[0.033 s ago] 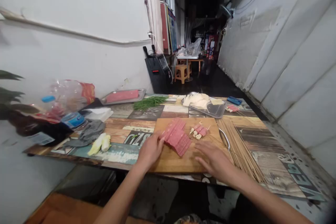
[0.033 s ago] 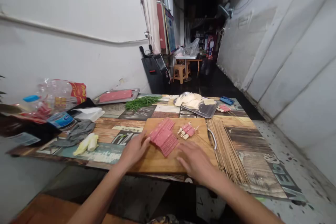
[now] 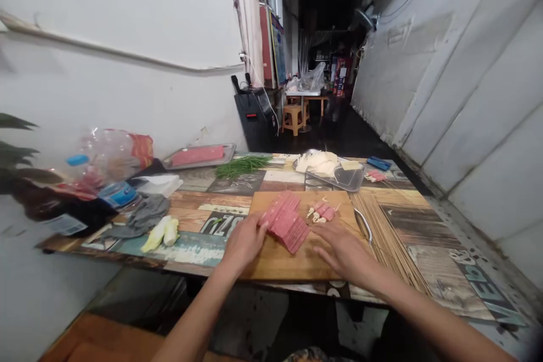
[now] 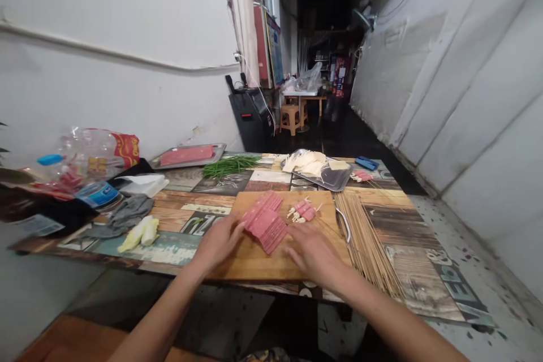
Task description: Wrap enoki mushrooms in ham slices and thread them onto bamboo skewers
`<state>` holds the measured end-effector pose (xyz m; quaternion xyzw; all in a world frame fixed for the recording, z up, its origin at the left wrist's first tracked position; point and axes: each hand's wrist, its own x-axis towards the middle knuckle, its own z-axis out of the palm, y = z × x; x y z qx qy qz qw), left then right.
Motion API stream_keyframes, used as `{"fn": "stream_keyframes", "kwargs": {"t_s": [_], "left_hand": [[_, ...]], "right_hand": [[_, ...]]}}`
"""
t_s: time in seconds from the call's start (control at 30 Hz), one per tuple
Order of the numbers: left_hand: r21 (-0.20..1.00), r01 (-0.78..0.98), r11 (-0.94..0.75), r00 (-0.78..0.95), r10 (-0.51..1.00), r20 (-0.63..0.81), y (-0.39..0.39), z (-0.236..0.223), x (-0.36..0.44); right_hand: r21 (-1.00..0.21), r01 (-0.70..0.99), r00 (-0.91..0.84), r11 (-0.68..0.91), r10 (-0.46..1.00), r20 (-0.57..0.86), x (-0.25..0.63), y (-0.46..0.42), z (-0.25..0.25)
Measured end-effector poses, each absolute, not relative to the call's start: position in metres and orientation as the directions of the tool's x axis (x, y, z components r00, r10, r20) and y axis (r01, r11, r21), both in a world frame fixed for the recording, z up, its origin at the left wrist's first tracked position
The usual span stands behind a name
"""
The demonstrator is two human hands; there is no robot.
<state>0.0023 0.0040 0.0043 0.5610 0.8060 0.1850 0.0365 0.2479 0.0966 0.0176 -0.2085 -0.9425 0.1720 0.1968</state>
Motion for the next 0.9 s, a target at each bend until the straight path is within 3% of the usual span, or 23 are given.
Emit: {"fn": "stream_keyframes", "kwargs": {"t_s": [0.1,0.2,0.3,0.4,0.57,0.67,0.9], "left_hand": [[0.240,0.948,0.210,-0.267,0.933,0.241,0.009,0.005,0.022],[0.140,0.981,0.131,-0.169,0.936,0.308,0.011,-0.008,0.044],[0.099,0.989,0.113,-0.137,0.950,0.280,0.018,-0.020,0.052],[0.086,0.991,0.107,-0.124,0.968,0.220,0.023,-0.025,0.049],[0.087,0.990,0.107,-0.118,0.982,0.145,0.024,-0.022,0.047],[0.096,0.989,0.111,-0.126,0.977,0.172,0.024,-0.022,0.053],[0.091,0.990,0.111,-0.124,0.979,0.159,0.028,-0.020,0.055]], "right_hand": [[-0.334,0.383,-0.828,0.861,0.480,0.289,0.240,0.113,0.027],[-0.249,0.538,-0.764,0.805,0.591,0.260,0.252,0.123,0.017],[-0.145,0.724,-0.662,0.675,0.738,0.132,0.268,0.129,0.003],[-0.078,0.797,-0.599,0.599,0.800,0.023,0.276,0.132,-0.003],[-0.101,0.828,-0.557,0.551,0.830,-0.032,0.276,0.137,-0.005],[-0.140,0.843,-0.528,0.519,0.849,-0.033,0.275,0.143,-0.011],[-0.307,0.765,-0.556,0.567,0.821,0.130,0.285,0.146,-0.017]]}}
